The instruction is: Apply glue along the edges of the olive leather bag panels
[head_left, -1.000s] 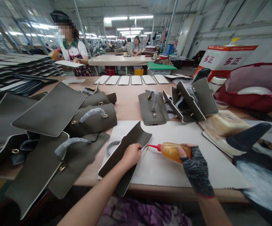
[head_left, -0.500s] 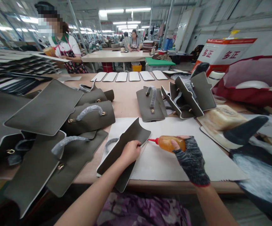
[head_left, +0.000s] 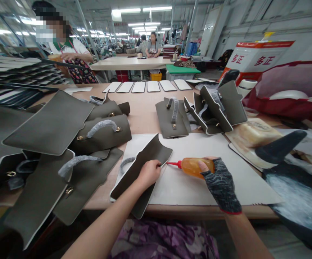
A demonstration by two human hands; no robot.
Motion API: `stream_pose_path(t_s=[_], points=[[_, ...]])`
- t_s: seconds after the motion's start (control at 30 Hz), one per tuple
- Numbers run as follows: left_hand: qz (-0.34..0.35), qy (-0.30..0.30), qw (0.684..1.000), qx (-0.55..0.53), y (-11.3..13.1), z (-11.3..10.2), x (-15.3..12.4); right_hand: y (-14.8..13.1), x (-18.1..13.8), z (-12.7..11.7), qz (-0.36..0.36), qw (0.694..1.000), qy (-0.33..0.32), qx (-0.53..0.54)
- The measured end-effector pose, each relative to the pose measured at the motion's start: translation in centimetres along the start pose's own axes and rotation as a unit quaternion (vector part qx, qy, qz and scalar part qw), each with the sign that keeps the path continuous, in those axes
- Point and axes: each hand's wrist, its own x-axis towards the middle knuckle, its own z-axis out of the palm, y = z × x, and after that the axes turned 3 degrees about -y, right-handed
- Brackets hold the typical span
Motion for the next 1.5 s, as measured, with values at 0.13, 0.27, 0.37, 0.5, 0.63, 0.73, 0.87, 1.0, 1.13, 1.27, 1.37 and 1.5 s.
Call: stream_pose_path(t_s=[0.13, 0.27, 0.37, 0.5, 0.63, 0.73, 0.87, 1.0, 1.13, 1.27, 1.37, 1.5], points=[[-0.004, 0.002, 1.0, 0.003, 0.1, 0.0, 0.0, -0.1, -0.6, -0.2, 0.016, 1.0, -0.012, 0.004], [0.0, 0.0, 1.0, 0.0, 0.0, 0.0, 0.0, -0.5, -1.3, -0.4, 0.031, 0.999, -0.025, 0.018], [0.013, 0.0, 1.0, -0.004, -0.1, 0.1, 0.0, -0.5, -1.9, -0.3, 0.042, 0.998, -0.037, 0.029], [0.014, 0.001, 1.0, -0.004, -0.1, 0.1, 0.0, -0.5, -2.8, -0.2, 0.055, 0.996, -0.054, 0.042], [0.014, -0.006, 1.0, -0.01, 0.0, 0.0, -0.1, -0.8, -3.5, -0.3, 0.069, 0.994, -0.071, 0.054], [0.017, -0.011, 1.0, -0.01, 0.1, -0.1, -0.1, -1.1, -4.1, -0.3, 0.078, 0.992, -0.08, 0.056], [0.019, -0.021, 1.0, -0.01, 0.0, -0.1, 0.0, -1.2, -4.9, -0.3, 0.077, 0.99, -0.095, 0.066], [0.017, -0.02, 1.0, -0.015, -0.1, -0.1, 0.1, -1.3, -5.5, -0.2, 0.071, 0.989, -0.103, 0.081], [0.02, -0.022, 0.999, -0.015, -0.2, 0.0, 0.1, -1.6, -6.1, -0.2, 0.083, 0.987, -0.112, 0.087], [0.021, -0.017, 0.999, -0.017, -0.4, 0.2, 0.2, -1.8, -6.6, -0.3, 0.096, 0.981, -0.134, 0.099], [0.021, -0.016, 0.999, -0.021, -0.4, 0.2, 0.2, -1.9, -6.9, -0.3, 0.101, 0.978, -0.143, 0.111], [0.01, -0.025, 0.999, -0.023, -0.2, 0.1, 0.1, -2.1, -7.2, 0.1, 0.094, 0.978, -0.143, 0.119]])
